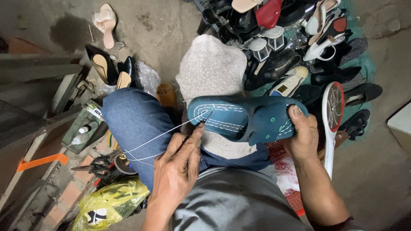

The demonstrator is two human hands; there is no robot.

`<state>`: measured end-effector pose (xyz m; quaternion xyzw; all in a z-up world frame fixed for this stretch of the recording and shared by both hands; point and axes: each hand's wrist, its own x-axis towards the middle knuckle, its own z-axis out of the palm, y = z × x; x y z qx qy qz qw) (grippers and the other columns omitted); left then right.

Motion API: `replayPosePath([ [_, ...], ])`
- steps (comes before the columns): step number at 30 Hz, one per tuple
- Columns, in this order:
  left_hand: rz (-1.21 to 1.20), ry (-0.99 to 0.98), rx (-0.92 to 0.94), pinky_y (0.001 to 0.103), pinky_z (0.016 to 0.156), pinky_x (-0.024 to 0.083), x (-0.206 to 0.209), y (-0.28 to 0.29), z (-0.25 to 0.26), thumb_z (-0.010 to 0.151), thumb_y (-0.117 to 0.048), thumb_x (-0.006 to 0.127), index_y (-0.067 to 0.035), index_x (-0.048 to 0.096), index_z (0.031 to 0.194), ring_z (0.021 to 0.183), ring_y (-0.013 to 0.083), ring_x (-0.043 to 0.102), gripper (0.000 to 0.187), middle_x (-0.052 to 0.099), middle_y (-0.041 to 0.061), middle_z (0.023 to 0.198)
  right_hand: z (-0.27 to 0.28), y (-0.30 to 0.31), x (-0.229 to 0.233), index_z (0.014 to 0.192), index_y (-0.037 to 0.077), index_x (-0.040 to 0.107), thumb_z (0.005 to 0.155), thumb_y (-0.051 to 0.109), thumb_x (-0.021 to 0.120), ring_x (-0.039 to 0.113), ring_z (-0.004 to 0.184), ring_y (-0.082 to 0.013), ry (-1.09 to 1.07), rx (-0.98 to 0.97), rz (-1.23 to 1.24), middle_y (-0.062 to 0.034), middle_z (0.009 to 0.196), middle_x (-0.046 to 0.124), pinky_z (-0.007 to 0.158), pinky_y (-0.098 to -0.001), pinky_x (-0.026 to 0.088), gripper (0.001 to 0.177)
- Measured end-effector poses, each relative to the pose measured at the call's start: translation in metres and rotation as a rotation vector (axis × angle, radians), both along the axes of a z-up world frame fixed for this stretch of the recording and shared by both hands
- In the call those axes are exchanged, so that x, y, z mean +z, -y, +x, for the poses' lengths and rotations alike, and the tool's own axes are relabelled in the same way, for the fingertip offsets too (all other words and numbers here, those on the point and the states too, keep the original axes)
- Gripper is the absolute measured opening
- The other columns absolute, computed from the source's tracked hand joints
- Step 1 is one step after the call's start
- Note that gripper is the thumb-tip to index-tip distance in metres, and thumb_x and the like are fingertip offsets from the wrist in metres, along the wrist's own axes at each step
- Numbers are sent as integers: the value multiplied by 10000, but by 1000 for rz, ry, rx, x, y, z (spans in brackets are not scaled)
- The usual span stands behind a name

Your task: Hand-stitching a blue shoe sole to repair it using a needle and thread.

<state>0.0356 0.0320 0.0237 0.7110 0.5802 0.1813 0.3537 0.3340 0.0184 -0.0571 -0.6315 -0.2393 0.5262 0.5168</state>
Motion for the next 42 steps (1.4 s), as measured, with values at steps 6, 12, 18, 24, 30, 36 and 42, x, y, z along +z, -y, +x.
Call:
replayPosePath([
  [6,6,5,2,351,449,472,3,-2,2,1044,-150,571,-173,591,1448,649,168,542,405,508,-2,927,-2,0,-1,948,71,712,1009,372,604,694,817,-181,-61,-18,28,-34,854,703,765,-310,580,326],
  [12,-103,79,-37,378,723,622,8,-13,-10,1024,-156,529,-152,618,1409,818,191,698,395,676,12,1068,22,102,-82,1182,72,620,844,395,772,598,1139,-239,101,299,17,-81,1156,631,1099,-413,413,492],
  [18,-376,40,-201,253,179,373,-6,-33,-40,1007,-302,446,-245,560,1469,296,65,217,479,463,-52,426,-48,78,-33,647,289,444,981,409,592,490,543,-82,607,1269,-272,100,582,482,599,-238,568,385],
  [24,-221,277,-274,308,893,658,-3,-60,-50,1011,-165,546,2,668,1286,1085,238,780,344,731,136,1282,-92,10,44,1566,151,382,928,151,886,552,1491,-396,312,647,690,-219,1621,418,1262,-471,538,813],
  [30,-230,314,-374,324,733,619,-12,-80,-46,1030,-218,528,-44,659,1322,862,178,734,364,768,75,1232,-90,-5,63,1564,90,368,1114,599,394,478,1513,-533,454,773,762,-308,1619,361,1259,-624,481,680],
  [36,-233,366,-295,296,736,588,-15,-78,-35,1021,-146,541,-7,749,1119,868,167,731,268,783,86,1070,-95,-8,65,1503,27,435,1096,587,379,533,1455,-544,487,745,809,-336,1574,386,1233,-653,499,695],
  [42,-72,109,-262,394,895,631,-7,-49,-57,863,-39,661,-68,676,1235,1003,245,758,374,760,107,1152,-106,4,58,1636,145,266,1036,302,793,470,1527,-525,515,885,815,-287,1659,329,1181,-601,565,814],
])
